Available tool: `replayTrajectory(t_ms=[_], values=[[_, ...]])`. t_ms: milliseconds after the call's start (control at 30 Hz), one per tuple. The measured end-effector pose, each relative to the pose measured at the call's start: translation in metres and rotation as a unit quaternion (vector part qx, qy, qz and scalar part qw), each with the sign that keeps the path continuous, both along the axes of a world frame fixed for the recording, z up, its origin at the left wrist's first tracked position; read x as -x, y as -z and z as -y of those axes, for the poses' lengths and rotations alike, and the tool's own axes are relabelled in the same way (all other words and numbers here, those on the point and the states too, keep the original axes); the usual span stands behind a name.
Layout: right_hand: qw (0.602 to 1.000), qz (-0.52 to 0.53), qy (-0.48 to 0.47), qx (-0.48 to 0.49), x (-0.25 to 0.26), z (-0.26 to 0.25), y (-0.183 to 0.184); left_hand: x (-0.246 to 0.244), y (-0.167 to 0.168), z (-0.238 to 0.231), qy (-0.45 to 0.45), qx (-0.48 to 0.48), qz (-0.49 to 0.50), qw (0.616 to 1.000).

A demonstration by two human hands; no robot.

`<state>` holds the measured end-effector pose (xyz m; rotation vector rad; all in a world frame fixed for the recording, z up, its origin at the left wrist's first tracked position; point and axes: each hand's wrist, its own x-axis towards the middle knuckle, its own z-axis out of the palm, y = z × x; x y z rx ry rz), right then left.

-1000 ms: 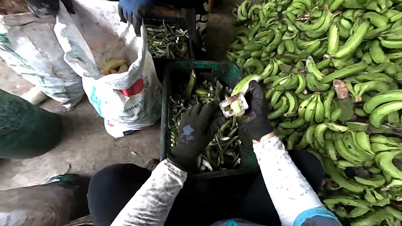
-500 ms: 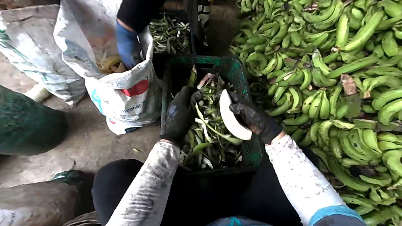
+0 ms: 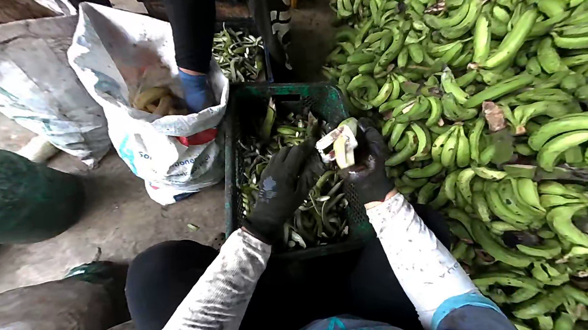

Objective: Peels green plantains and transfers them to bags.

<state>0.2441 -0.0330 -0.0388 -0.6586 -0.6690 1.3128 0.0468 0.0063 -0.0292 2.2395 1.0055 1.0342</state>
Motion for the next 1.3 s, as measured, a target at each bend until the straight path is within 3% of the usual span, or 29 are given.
replayTrajectory(t_ms=[100,200,400,500,600,700,800,867,967,1100,1167,1300], values=[[0.996,0.063,-0.05,0.046,0.002,0.002,-0.013,0.007,-0.001,-0.004,0.008,0.007,0.002,1.0],[0.979,0.146,-0.032,0.14,0.008,0.001,-0.016,0.012,0.0,-0.003,-0.006,-0.006,-0.037,0.999],[0.922,0.333,-0.095,0.175,0.013,0.015,-0.023,0.028,0.002,-0.018,-0.043,0.154,0.033,0.987],[0.946,0.227,-0.11,0.204,0.01,0.009,-0.013,0.032,0.0,-0.018,-0.05,0.158,0.026,0.986],[0.98,0.028,-0.055,0.191,0.003,-0.01,-0.003,0.024,0.006,-0.013,-0.017,0.047,-0.01,0.999],[0.997,0.009,-0.009,0.08,-0.016,-0.011,0.021,0.013,0.012,-0.001,0.017,-0.091,-0.08,0.992],[0.993,-0.027,0.007,0.115,-0.017,-0.004,0.018,0.001,0.015,0.012,0.025,-0.171,-0.105,0.979],[0.982,0.034,0.005,0.185,-0.012,0.011,0.009,-0.004,0.017,0.013,0.027,-0.136,-0.116,0.983],[0.969,0.144,-0.038,0.196,-0.004,0.014,0.004,-0.004,0.021,0.004,0.017,0.034,-0.072,0.997],[0.959,0.161,-0.077,0.219,0.008,0.01,0.001,0.018,0.016,-0.01,-0.058,0.238,0.017,0.969],[0.962,0.132,-0.092,0.222,0.005,0.006,0.002,0.027,0.013,-0.013,-0.077,0.262,0.028,0.961],[0.97,0.005,-0.075,0.229,-0.004,-0.011,-0.006,0.029,0.012,-0.011,-0.017,0.17,0.03,0.985]])
